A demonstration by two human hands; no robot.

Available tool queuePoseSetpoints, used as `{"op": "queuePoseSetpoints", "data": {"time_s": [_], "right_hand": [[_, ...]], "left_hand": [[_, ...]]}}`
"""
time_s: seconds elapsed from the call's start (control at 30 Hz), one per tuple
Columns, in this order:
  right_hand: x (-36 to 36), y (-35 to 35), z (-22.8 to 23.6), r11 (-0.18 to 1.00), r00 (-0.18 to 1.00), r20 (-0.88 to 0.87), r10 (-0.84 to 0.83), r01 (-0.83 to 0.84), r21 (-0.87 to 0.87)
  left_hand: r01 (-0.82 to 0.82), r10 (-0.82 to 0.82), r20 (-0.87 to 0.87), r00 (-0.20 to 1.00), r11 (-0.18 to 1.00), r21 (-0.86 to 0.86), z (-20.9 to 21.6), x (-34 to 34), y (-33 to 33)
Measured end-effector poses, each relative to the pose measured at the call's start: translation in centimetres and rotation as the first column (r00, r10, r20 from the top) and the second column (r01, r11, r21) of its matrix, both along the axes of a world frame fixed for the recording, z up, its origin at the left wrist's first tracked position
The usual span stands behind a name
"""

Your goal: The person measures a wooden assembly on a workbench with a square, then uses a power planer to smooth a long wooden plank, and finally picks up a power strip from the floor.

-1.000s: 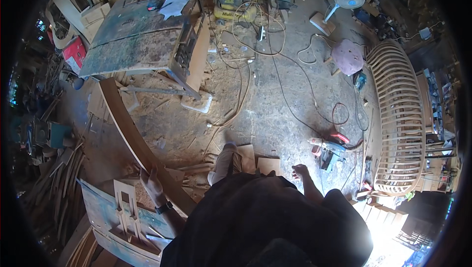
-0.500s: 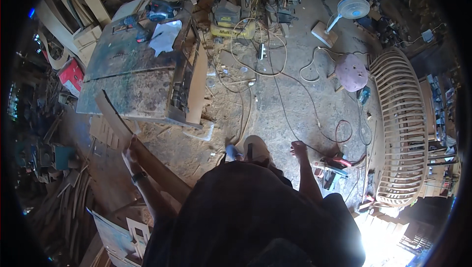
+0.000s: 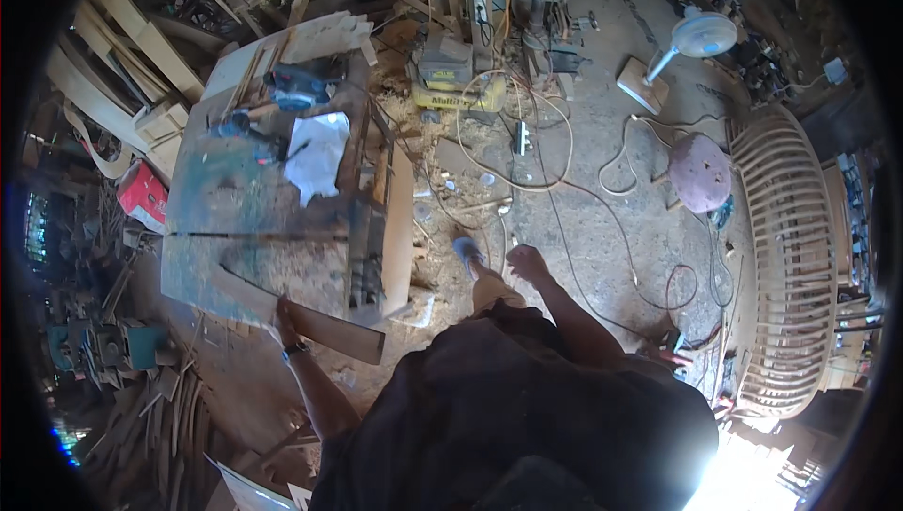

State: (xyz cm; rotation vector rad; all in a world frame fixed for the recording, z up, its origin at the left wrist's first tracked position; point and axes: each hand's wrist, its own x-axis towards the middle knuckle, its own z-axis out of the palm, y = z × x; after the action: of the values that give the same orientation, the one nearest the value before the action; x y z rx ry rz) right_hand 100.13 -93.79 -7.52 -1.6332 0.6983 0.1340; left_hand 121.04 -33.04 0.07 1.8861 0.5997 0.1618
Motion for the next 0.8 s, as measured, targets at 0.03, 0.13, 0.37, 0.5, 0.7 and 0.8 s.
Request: {"op": "queuePoseSetpoints", "data": {"time_s": [0.03, 0.13, 0.37, 0.5, 0.7, 0.8], "right_hand": [[4.2, -0.6, -0.2, 0.983, 0.985, 0.11, 0.132, -0.115, -0.144], [16.5, -0.1, 4.8, 0.975, 0.968, 0.153, 0.2, -0.183, -0.124], [47.8, 8.1, 15.8, 0.934, 0.742, 0.58, 0.337, -0.34, -0.107], [64.9, 13.8, 17.6, 0.901, 0.661, 0.629, 0.41, -0.188, -0.391], [77.7, 18.3, 18.0, 0.694, 0.683, 0.148, 0.715, -0.667, -0.272], [76.6, 19.7, 20.5, 0.655, 0.655, 0.01, 0.756, -0.756, 0.002]], "left_hand": [[-0.016, 0.016, 0.006, 1.0, 0.999, -0.045, -1.5, 2.2, -1.7], [-0.128, 0.127, -0.016, 0.992, 0.982, -0.137, -5.2, 3.0, -2.0], [-0.49, 0.57, -0.186, 0.8, 0.8, 0.345, -5.8, 2.7, -8.3], [-0.39, 0.695, -0.432, 0.574, 0.696, 0.602, -1.4, 4.1, -14.0], [-0.292, 0.758, -0.429, 0.491, 0.607, 0.739, 0.6, 6.1, -16.7], [-0.304, 0.788, -0.368, 0.494, 0.553, 0.775, 1.5, 5.8, -17.2]]}}
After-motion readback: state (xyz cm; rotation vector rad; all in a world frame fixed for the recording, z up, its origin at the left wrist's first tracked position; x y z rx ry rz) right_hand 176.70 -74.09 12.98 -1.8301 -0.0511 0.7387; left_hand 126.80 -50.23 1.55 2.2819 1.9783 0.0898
